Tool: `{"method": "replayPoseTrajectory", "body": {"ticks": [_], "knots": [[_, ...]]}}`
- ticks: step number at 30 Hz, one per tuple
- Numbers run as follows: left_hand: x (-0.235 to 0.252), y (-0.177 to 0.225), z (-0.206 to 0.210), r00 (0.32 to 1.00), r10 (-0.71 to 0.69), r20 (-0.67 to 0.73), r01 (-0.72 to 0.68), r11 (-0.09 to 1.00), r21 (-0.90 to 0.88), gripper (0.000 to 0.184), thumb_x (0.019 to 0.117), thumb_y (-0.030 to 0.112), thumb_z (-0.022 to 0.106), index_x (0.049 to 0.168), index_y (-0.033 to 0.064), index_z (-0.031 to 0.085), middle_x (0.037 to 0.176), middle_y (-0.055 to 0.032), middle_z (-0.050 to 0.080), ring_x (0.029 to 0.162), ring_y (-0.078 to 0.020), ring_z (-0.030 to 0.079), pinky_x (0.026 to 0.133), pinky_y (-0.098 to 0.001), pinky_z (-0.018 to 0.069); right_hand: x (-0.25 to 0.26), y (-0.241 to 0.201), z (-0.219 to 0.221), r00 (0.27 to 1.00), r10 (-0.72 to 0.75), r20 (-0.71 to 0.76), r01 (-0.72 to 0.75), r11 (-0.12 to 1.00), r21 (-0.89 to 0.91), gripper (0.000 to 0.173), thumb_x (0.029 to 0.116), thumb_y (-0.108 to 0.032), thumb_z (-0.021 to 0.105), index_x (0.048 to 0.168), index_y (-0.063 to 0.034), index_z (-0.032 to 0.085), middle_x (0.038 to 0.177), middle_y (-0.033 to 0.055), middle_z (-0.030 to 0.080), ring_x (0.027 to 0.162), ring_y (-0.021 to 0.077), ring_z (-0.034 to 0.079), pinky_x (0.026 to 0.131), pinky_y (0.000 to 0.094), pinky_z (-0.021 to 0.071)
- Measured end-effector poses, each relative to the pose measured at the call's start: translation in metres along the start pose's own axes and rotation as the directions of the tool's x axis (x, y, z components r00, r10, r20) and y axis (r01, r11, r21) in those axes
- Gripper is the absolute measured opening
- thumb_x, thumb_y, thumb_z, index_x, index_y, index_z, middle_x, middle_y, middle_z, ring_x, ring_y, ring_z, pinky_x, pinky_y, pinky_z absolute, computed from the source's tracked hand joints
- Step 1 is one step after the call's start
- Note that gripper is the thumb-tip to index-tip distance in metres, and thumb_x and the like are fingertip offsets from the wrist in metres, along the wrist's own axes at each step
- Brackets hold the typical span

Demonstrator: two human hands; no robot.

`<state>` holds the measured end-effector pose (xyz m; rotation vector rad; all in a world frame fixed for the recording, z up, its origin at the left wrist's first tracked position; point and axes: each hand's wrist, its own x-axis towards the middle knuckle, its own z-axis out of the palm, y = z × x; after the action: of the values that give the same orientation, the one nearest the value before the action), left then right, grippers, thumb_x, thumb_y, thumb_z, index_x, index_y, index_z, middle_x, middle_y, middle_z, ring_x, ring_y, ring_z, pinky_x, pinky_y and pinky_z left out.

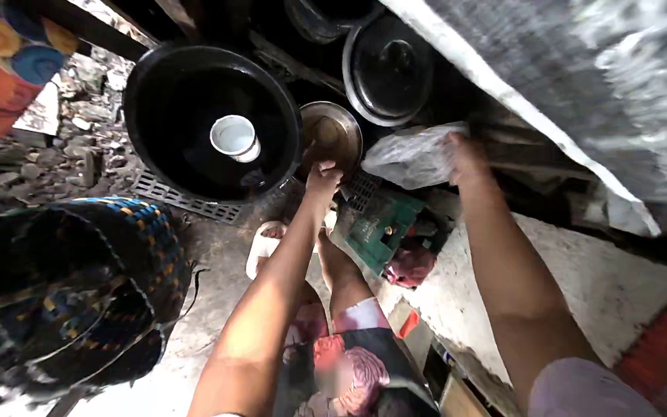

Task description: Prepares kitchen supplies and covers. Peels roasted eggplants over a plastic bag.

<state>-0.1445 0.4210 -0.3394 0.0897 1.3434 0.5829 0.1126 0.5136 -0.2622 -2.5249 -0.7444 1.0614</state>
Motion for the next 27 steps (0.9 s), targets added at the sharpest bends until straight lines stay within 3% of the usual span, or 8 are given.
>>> {"method": "replayPoseTrajectory", "body": {"ticks": [4,8,10,12,18,22,24,27], "knots": [[-0.056,-0.009,-0.014,0.979,0.201,-0.043,-0.170,0.910,0.377,0.070,0.0859,0.015,0.080,0.145,0.0020,0.046,0.140,-0.0286,0.051,0.122,-0.0391,0.057,0.098,-0.0530,0.0519,-0.099,-0.006,-0.021,0.976,-0.099,0.193,0.065,0.982,0.176,0.034,0.1034,-0.016,0.057,0.133,0.0006,0.056,0.120,0.0133,0.067,0.106,0.0193,0.066,0.092,0.0393,0.0566],[-0.138,0.019,-0.018,0.863,0.496,0.100,-0.413,0.576,0.705,0.100,0.0757,0.029,0.091,0.158,0.0108,0.038,0.163,-0.0312,0.024,0.142,-0.0567,0.033,0.109,-0.0712,0.0367,-0.204,-0.004,-0.053,0.930,-0.186,0.318,0.117,0.967,0.224,0.036,0.1030,-0.006,0.054,0.138,0.0042,0.054,0.125,0.0159,0.066,0.111,0.0176,0.066,0.099,0.0375,0.0558],[-0.179,0.031,-0.019,0.808,0.529,0.260,-0.519,0.431,0.738,0.086,0.0804,0.021,0.088,0.154,0.0166,0.045,0.167,-0.0284,0.017,0.144,-0.0586,0.028,0.106,-0.0760,0.0344,-0.258,0.003,-0.073,0.925,-0.169,0.339,0.095,0.970,0.224,0.035,0.1027,-0.004,0.054,0.136,0.0047,0.054,0.124,0.0147,0.066,0.112,0.0149,0.065,0.101,0.0360,0.0547],[-0.211,0.039,-0.019,0.779,0.533,0.331,-0.569,0.378,0.730,0.061,0.0779,0.006,0.084,0.136,0.0128,0.066,0.158,-0.0309,0.035,0.140,-0.0565,0.037,0.105,-0.0746,0.0378,-0.305,0.017,-0.091,0.952,-0.134,0.276,0.072,0.972,0.224,0.038,0.1001,-0.006,0.061,0.137,0.0026,0.056,0.124,0.0149,0.067,0.112,0.0162,0.065,0.100,0.0383,0.0551],[-0.335,0.036,-0.008,0.840,0.265,0.473,-0.514,0.113,0.850,0.039,0.0963,0.016,0.069,0.129,-0.0048,0.065,0.133,-0.0322,0.060,0.128,-0.0462,0.056,0.109,-0.0599,0.0432,-0.426,0.097,-0.138,0.978,-0.079,-0.195,0.064,0.994,-0.084,0.060,0.0955,-0.027,0.071,0.144,0.0021,0.051,0.148,0.0288,0.049,0.135,0.0401,0.053,0.112,0.0513,0.0452],[-0.387,-0.005,0.010,0.873,0.117,0.473,-0.479,0.029,0.877,0.039,0.1000,0.016,0.064,0.132,-0.0066,0.061,0.130,-0.0337,0.061,0.125,-0.0489,0.057,0.107,-0.0647,0.0425,-0.540,0.151,-0.116,0.810,-0.449,-0.377,0.410,0.893,-0.183,0.028,0.0911,-0.016,0.071,0.111,0.0034,0.072,0.120,0.0248,0.069,0.115,0.0427,0.066,0.100,0.0584,0.0513],[-0.411,-0.029,0.019,0.853,-0.037,0.520,-0.522,-0.086,0.849,0.043,0.1012,0.023,0.063,0.134,-0.0038,0.061,0.133,-0.0321,0.060,0.128,-0.0490,0.055,0.108,-0.0666,0.0404,-0.569,0.176,-0.102,0.845,-0.455,-0.282,0.434,0.890,-0.138,0.034,0.0909,-0.015,0.072,0.121,0.0017,0.070,0.129,0.0243,0.067,0.121,0.0414,0.064,0.104,0.0575,0.0495],[-0.452,-0.063,0.033,0.747,-0.317,0.584,-0.654,-0.196,0.731,0.045,0.0996,0.027,0.066,0.136,-0.0001,0.062,0.134,-0.0279,0.062,0.131,-0.0459,0.054,0.110,-0.0685,0.0360,-0.590,0.204,-0.103,0.980,-0.156,-0.127,0.151,0.987,-0.051,0.071,0.0936,-0.027,0.073,0.152,0.0018,0.045,0.157,0.0266,0.044,0.146,0.0410,0.042,0.121,0.0576,0.0301]]}}
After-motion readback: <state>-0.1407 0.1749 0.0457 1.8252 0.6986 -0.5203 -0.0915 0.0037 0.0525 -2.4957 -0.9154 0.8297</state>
